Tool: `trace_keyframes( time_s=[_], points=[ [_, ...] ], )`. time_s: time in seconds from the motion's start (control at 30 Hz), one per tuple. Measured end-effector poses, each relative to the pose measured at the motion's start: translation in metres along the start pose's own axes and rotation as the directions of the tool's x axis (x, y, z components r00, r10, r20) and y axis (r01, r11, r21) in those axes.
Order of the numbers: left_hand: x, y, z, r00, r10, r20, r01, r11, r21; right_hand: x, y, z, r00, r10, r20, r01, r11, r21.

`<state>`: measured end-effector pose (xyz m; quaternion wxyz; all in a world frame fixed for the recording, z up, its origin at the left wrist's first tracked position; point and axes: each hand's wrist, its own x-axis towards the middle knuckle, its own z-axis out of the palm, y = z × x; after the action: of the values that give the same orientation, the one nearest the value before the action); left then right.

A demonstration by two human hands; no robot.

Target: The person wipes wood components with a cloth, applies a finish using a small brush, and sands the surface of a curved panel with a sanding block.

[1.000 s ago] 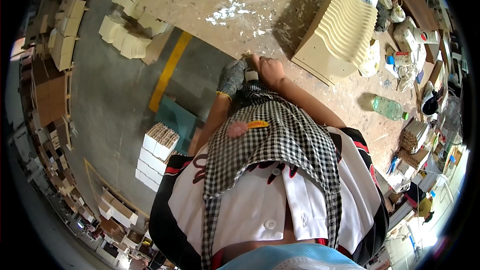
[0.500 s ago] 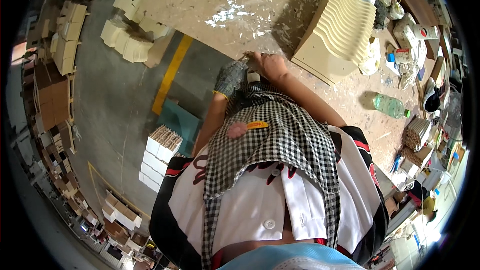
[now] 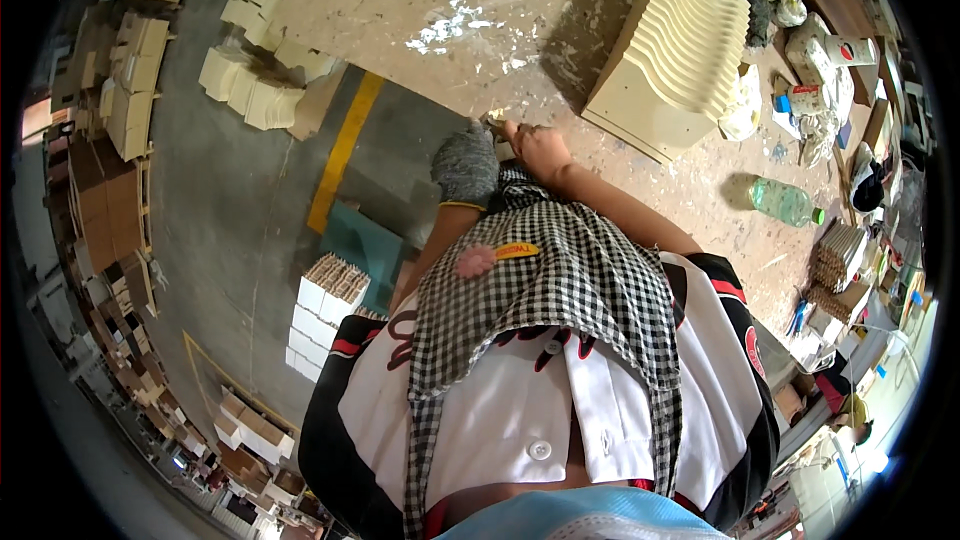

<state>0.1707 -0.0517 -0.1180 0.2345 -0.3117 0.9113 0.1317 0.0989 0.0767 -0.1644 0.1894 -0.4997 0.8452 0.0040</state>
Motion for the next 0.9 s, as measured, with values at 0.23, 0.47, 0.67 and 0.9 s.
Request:
trace_keyframes(
  time_s=[0.23, 0.47, 0.67, 0.9],
  points=[
    [-0.006, 0.008, -0.008, 0.997, -0.002, 0.075, 0.002, 1.0, 0.007, 0.009, 0.006, 0.0, 1.0, 0.006, -0.019, -0.005, 0.998, 0.07],
    [-0.004, 0.005, -0.005, 0.997, 0.063, 0.047, -0.061, 0.997, -0.052, 0.007, 0.018, 0.003, 0.999, 0.039, -0.037, -0.038, 0.999, 0.024],
    [-0.008, 0.003, 0.009, 0.995, 0.09, 0.042, -0.093, 0.994, 0.059, 0.001, 0.0, -0.004, 0.998, 0.017, 0.053, -0.017, 1.0, 0.011],
    [-0.009, 0.013, 0.0, 0.987, 0.064, 0.144, -0.077, 0.993, 0.086, 0.003, 0.004, 0.001, 0.998, 0.046, 0.034, -0.045, 0.999, -0.02]
  ],
)
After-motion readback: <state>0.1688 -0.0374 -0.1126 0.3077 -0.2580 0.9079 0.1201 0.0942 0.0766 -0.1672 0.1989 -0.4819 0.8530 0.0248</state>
